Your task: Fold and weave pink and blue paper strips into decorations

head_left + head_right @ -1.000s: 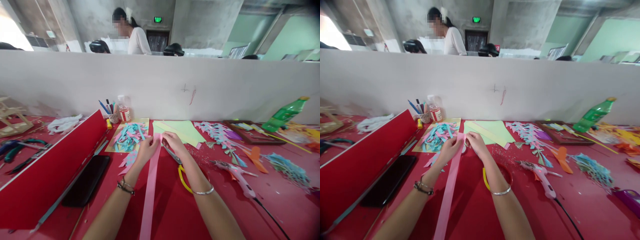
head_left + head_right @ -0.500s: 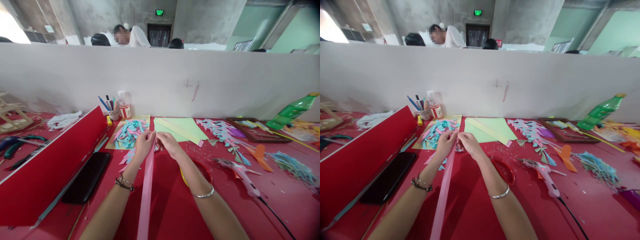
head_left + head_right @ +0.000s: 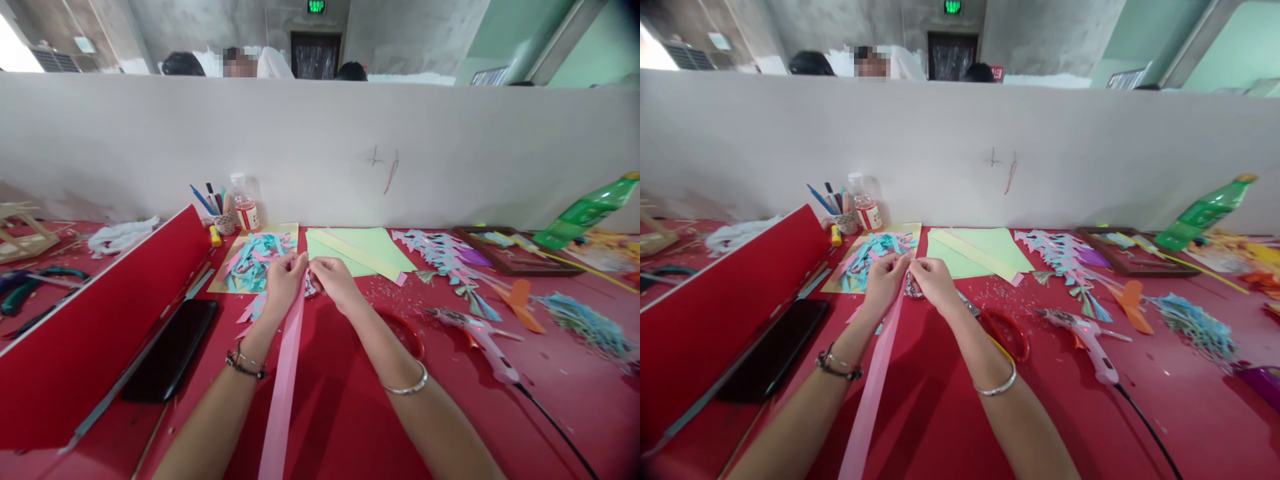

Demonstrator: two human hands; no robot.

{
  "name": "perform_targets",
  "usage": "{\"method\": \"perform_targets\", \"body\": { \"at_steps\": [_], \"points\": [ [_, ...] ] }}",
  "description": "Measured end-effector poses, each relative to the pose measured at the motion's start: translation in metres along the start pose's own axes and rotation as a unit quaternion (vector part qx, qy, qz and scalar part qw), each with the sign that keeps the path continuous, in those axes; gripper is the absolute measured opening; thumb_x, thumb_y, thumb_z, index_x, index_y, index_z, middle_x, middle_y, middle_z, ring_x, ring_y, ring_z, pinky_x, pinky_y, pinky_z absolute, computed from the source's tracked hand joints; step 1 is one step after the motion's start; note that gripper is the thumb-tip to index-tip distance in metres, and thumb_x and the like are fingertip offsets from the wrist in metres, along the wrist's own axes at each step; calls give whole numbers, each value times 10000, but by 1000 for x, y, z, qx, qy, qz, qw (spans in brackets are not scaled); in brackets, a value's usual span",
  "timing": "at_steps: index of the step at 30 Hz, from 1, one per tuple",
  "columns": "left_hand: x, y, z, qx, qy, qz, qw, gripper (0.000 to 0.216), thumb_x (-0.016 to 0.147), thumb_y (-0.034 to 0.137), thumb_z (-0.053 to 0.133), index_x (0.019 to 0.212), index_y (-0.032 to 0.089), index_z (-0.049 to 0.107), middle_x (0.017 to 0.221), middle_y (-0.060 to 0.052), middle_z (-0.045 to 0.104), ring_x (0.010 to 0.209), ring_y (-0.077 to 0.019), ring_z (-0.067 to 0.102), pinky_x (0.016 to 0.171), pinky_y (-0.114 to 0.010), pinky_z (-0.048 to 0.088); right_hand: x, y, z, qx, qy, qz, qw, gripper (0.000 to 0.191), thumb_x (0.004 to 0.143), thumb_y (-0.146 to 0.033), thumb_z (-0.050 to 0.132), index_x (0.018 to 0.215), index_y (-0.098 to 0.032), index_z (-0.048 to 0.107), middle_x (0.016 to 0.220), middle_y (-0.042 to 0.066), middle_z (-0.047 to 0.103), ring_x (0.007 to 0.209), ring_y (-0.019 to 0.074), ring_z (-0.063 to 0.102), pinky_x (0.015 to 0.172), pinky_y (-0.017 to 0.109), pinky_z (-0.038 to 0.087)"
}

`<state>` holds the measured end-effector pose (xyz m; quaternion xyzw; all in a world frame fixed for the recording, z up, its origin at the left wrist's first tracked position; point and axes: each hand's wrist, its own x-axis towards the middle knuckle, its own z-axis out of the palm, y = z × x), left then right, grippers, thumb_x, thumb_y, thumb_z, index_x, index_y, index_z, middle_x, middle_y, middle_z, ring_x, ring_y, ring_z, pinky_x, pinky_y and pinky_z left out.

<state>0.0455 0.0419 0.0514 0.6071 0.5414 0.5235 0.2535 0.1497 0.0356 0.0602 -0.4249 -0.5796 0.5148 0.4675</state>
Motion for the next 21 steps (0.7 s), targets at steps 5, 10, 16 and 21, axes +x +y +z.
{"method": "perform_targets", "body": {
  "at_steps": [5,10,16,21],
  "points": [
    [1,3,-2,-56,25,-12,998,304,732,323,439,491,160,354,472,56,301,468,-56,285,465,-177,275,0,1,2,1,7,3,1000,221,669,-233,404,457,-172,397,329,-70,347,313,35,294,333,164,210],
    [2,-2,-2,-124,-71,-72,987,321,726,432,450,566,152,452,474,52,362,420,-51,295,409,-179,242,1,1,-2,19,69,-14,997,206,675,-234,410,478,-176,398,360,-65,355,328,41,290,348,174,226],
    [-2,3,0,-77,-77,-28,994,306,738,379,444,553,137,466,500,41,424,448,-52,336,428,-170,267,-1,-6,-6,9,31,-35,999,313,733,-386,440,502,-179,394,385,-63,311,352,50,286,349,183,203],
    [-2,8,-2,-66,-38,5,997,274,752,335,434,576,135,497,544,31,475,533,-73,420,526,-180,344,-4,-8,-4,-22,13,-49,998,281,754,-331,415,518,-187,363,395,-66,322,366,56,292,371,185,238]
  ]
}}
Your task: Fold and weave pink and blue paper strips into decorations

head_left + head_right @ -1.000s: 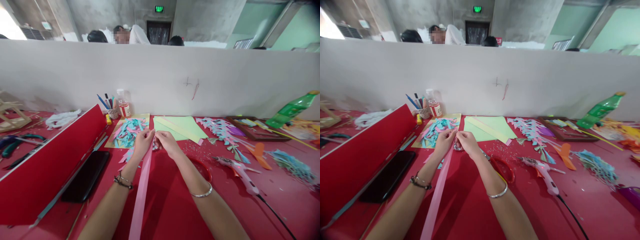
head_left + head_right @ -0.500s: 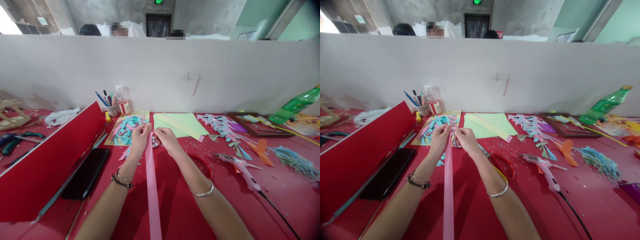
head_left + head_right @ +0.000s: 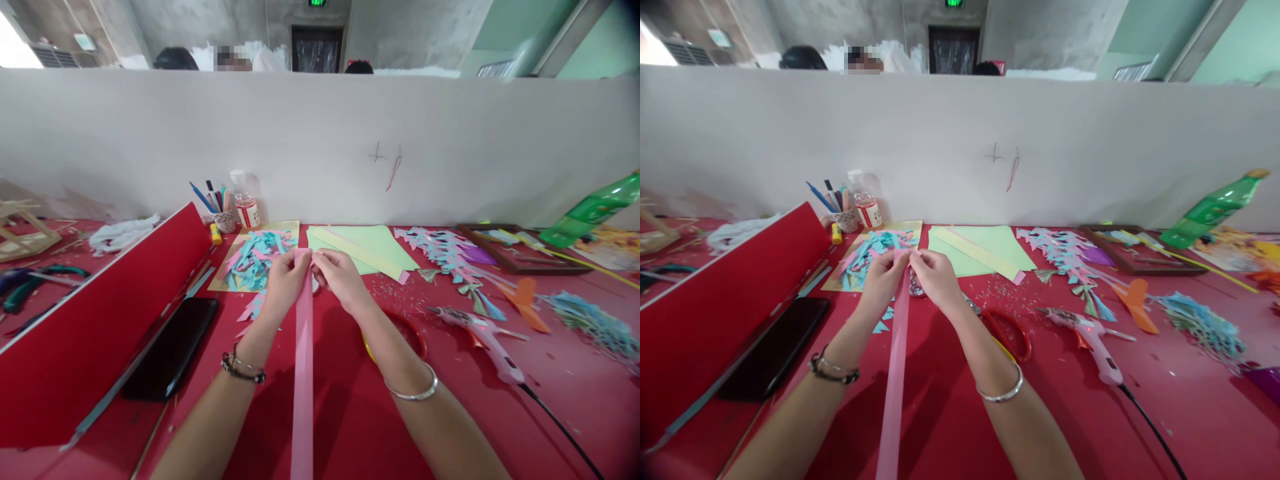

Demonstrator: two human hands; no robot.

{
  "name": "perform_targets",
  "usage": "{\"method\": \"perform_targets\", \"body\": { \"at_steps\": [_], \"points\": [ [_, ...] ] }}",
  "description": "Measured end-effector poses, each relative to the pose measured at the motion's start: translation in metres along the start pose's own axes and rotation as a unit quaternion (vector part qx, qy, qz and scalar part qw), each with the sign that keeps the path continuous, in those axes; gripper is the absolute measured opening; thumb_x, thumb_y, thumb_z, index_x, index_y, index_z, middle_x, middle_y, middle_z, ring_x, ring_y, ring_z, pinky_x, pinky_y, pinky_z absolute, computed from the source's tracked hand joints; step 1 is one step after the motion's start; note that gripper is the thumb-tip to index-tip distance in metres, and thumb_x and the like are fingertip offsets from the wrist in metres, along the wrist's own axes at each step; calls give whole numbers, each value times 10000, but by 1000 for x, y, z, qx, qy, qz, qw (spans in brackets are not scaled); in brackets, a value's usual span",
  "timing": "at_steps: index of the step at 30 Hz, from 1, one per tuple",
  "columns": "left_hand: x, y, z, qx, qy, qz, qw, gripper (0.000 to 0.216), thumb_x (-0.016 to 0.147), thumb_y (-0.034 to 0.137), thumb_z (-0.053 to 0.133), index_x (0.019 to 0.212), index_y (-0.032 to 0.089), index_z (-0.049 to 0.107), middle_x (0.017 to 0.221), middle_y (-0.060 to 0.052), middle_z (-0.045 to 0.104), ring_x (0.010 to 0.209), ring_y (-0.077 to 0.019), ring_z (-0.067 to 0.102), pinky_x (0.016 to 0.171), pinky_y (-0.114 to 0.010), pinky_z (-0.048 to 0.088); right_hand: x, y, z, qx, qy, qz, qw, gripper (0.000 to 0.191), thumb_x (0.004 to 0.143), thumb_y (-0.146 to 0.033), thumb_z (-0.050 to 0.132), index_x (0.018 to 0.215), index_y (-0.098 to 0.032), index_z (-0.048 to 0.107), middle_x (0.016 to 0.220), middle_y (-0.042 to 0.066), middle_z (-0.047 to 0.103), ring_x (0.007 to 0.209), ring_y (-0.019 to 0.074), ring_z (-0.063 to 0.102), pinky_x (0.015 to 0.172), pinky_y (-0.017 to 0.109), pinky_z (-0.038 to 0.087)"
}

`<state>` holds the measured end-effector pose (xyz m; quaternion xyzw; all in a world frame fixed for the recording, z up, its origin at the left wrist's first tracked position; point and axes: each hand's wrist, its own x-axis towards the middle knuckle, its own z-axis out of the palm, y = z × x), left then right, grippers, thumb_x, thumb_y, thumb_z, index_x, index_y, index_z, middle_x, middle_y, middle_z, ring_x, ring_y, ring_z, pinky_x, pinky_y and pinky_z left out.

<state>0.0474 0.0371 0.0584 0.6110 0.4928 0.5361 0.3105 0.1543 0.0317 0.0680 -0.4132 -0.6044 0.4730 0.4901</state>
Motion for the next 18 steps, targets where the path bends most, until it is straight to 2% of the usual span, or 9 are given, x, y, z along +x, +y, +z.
{"method": "perform_targets", "body": {
  "at_steps": [6,10,12,16,18],
  "points": [
    [-3,6,-1,-25,41,16,999,260,740,304,456,544,136,491,526,36,449,517,-68,394,523,-179,335,-3,-2,2,-39,1,-39,998,295,768,-330,385,517,-185,331,431,-61,300,397,55,304,400,187,248],
    [-3,7,-3,-48,62,8,997,283,735,341,473,534,142,463,492,53,367,481,-60,337,482,-178,297,-3,2,2,-48,-7,-40,998,275,750,-318,406,524,-182,328,452,-60,299,409,52,299,400,185,234],
    [-2,6,-4,-50,51,-7,997,299,730,374,480,539,145,454,493,55,356,478,-60,331,473,-179,286,-2,3,1,-44,-3,-41,998,269,744,-304,413,519,-181,329,444,-62,304,408,52,299,403,186,238],
    [0,2,-4,-39,-19,-46,998,305,730,412,465,581,147,471,496,56,371,459,-57,322,445,-179,267,1,3,-1,-4,46,-32,998,276,759,-315,398,522,-183,349,416,-69,307,382,55,295,395,188,247],
    [0,2,-3,-37,-38,-41,998,287,732,392,461,583,147,467,493,58,375,449,-54,312,435,-177,257,2,2,-2,0,59,-26,998,307,764,-360,405,520,-183,348,416,-69,297,378,55,299,389,188,248]
  ]
}}
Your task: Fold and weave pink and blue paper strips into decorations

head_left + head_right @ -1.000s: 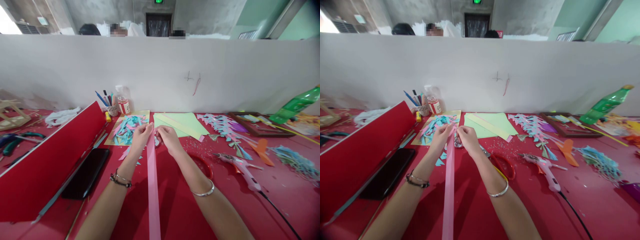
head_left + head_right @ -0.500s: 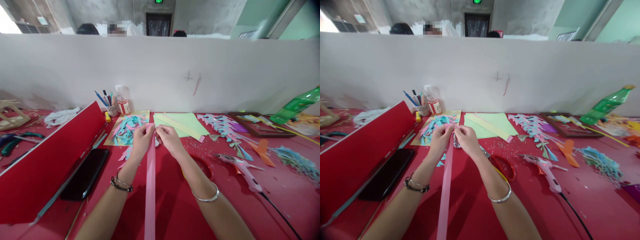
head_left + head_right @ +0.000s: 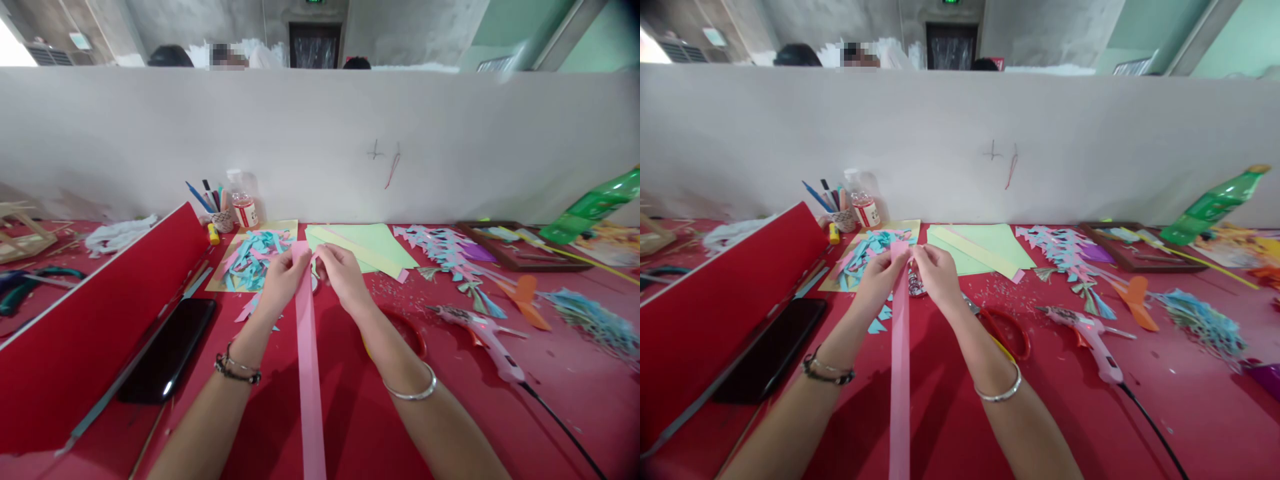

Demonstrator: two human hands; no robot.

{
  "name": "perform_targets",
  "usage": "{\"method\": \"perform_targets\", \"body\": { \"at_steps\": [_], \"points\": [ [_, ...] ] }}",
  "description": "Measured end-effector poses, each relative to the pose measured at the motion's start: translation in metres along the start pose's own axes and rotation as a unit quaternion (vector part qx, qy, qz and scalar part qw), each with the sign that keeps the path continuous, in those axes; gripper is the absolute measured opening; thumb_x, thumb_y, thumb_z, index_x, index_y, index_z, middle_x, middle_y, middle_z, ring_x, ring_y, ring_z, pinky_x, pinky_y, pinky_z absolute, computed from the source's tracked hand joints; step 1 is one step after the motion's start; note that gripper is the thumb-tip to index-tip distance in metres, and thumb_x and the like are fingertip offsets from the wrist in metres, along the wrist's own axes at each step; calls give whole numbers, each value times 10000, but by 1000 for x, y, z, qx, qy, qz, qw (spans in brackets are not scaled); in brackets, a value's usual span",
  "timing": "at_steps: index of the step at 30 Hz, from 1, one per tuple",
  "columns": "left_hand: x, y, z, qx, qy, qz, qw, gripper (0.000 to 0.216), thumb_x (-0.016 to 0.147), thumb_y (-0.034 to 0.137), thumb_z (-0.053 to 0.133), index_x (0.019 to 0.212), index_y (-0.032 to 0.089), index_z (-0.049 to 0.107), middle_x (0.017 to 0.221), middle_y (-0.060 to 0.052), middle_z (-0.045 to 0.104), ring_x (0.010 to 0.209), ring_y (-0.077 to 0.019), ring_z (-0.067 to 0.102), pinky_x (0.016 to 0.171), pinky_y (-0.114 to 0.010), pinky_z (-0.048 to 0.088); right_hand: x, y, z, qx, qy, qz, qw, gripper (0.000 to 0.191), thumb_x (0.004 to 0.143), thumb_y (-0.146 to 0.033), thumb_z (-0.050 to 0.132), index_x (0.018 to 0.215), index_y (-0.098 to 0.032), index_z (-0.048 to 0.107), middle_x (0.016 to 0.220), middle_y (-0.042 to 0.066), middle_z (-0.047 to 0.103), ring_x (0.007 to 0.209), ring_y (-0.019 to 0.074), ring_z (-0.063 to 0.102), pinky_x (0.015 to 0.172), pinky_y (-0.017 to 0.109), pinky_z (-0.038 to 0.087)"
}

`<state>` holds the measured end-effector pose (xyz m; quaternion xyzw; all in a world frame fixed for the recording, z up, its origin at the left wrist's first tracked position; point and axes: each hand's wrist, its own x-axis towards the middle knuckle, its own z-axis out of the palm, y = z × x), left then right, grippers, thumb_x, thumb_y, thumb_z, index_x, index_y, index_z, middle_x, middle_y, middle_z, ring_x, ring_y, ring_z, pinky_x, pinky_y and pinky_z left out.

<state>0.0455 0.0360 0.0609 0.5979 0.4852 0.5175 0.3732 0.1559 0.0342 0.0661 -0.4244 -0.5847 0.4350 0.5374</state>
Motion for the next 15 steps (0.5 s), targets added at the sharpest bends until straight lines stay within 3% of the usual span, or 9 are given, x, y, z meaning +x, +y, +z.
{"method": "perform_targets", "body": {
  "at_steps": [4,15],
  "points": [
    [-1,2,1,3,18,27,999,255,728,341,448,563,147,458,491,60,381,451,-53,317,445,-177,265,-1,1,1,-43,-34,-9,998,362,751,-432,431,514,-181,323,446,-64,275,400,52,294,386,187,234],
    [-1,4,-3,3,76,44,996,283,744,358,456,552,150,440,504,52,339,482,-62,324,459,-184,275,-3,6,1,-56,-85,-24,994,298,779,-342,402,534,-181,351,443,-56,352,406,58,347,404,188,259]
  ]
}}
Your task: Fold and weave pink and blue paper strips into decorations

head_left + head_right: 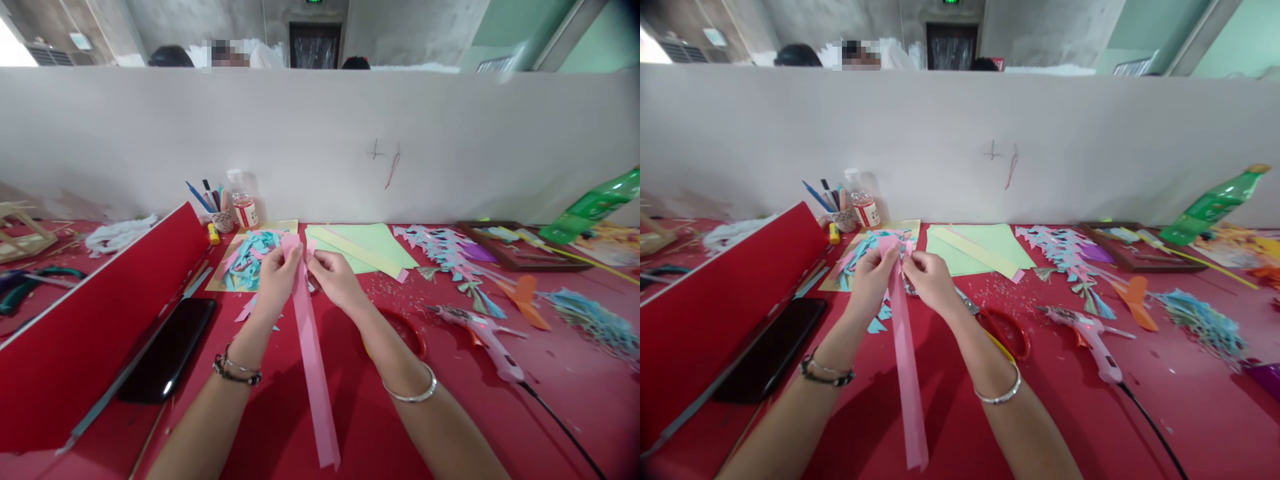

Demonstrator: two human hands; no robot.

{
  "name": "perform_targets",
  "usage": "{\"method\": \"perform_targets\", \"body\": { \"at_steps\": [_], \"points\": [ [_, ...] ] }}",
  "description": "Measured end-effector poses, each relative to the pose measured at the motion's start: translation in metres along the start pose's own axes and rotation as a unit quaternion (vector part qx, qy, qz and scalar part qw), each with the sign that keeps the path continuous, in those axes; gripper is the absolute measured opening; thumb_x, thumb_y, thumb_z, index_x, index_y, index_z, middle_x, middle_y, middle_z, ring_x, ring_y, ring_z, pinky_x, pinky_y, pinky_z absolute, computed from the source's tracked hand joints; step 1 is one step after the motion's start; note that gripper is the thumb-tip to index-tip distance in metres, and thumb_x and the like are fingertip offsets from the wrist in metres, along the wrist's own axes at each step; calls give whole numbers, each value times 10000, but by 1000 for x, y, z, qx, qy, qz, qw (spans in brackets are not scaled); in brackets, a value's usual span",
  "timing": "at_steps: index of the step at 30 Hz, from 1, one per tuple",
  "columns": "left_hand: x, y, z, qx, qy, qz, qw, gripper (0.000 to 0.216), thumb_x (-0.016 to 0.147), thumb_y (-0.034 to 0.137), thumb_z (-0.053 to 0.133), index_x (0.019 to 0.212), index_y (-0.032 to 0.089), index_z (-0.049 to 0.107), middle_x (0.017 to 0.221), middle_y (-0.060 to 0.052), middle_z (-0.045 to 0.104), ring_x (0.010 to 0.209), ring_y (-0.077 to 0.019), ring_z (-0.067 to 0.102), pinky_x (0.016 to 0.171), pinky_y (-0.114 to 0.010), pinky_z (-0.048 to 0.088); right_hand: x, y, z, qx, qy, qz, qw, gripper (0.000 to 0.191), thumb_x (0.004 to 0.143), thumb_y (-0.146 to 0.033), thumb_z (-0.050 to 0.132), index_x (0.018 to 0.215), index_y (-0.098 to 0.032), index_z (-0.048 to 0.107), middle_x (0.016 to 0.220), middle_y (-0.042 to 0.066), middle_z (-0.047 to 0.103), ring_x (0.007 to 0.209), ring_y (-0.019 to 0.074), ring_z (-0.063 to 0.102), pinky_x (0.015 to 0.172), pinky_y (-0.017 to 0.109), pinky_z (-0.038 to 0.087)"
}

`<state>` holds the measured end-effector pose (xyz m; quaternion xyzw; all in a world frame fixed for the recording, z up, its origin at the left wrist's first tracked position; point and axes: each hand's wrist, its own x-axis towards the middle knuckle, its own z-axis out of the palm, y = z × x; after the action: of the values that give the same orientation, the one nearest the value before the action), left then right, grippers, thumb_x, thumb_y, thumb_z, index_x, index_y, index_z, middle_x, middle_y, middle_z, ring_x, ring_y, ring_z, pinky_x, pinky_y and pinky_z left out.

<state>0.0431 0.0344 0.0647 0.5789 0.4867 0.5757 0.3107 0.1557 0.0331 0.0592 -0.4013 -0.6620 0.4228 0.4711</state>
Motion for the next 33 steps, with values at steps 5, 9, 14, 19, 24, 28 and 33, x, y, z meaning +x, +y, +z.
{"method": "perform_targets", "body": {
  "at_steps": [5,9,14,19,24,28,33],
  "points": [
    [0,3,-3,18,-20,-11,1000,305,742,387,455,546,156,425,492,56,330,458,-58,309,440,-184,260,1,-2,0,21,48,5,999,311,772,-346,408,513,-183,355,417,-60,343,383,60,330,395,194,253],
    [-1,3,1,32,-102,6,994,276,745,358,447,567,149,475,488,53,375,456,-60,332,440,-183,268,0,-9,-4,56,98,4,994,308,772,-371,406,530,-185,359,434,-61,338,391,58,329,400,193,259],
    [-2,3,3,27,-82,30,996,246,741,304,438,555,144,457,523,50,408,483,-59,346,461,-179,286,-2,-17,-10,30,22,-4,999,273,733,-368,470,557,-180,379,471,-67,297,410,53,293,402,194,232],
    [-2,3,3,21,-65,30,997,238,751,323,439,595,148,480,531,44,433,492,-69,371,470,-181,307,-3,-18,-10,27,2,12,1000,215,754,-312,416,588,-177,422,452,-63,335,406,63,346,400,190,264],
    [-1,3,0,8,-10,13,1000,289,761,357,435,554,157,427,497,52,341,467,-62,314,445,-181,272,-2,-10,-7,40,-10,23,999,227,752,-314,413,570,-179,402,433,-61,367,385,55,348,384,179,273],
    [0,4,-1,6,13,-12,1000,299,766,366,418,547,163,398,484,56,312,454,-62,305,435,-182,264,0,-4,-4,50,11,41,998,220,740,-336,438,587,-178,428,432,-60,379,373,56,346,365,180,264],
    [-1,4,3,32,-129,-9,991,291,751,365,425,563,148,470,477,48,395,448,-67,349,429,-183,273,1,-8,-7,83,67,24,994,282,764,-361,416,547,-183,383,406,-62,371,349,49,327,364,179,270]
  ]
}}
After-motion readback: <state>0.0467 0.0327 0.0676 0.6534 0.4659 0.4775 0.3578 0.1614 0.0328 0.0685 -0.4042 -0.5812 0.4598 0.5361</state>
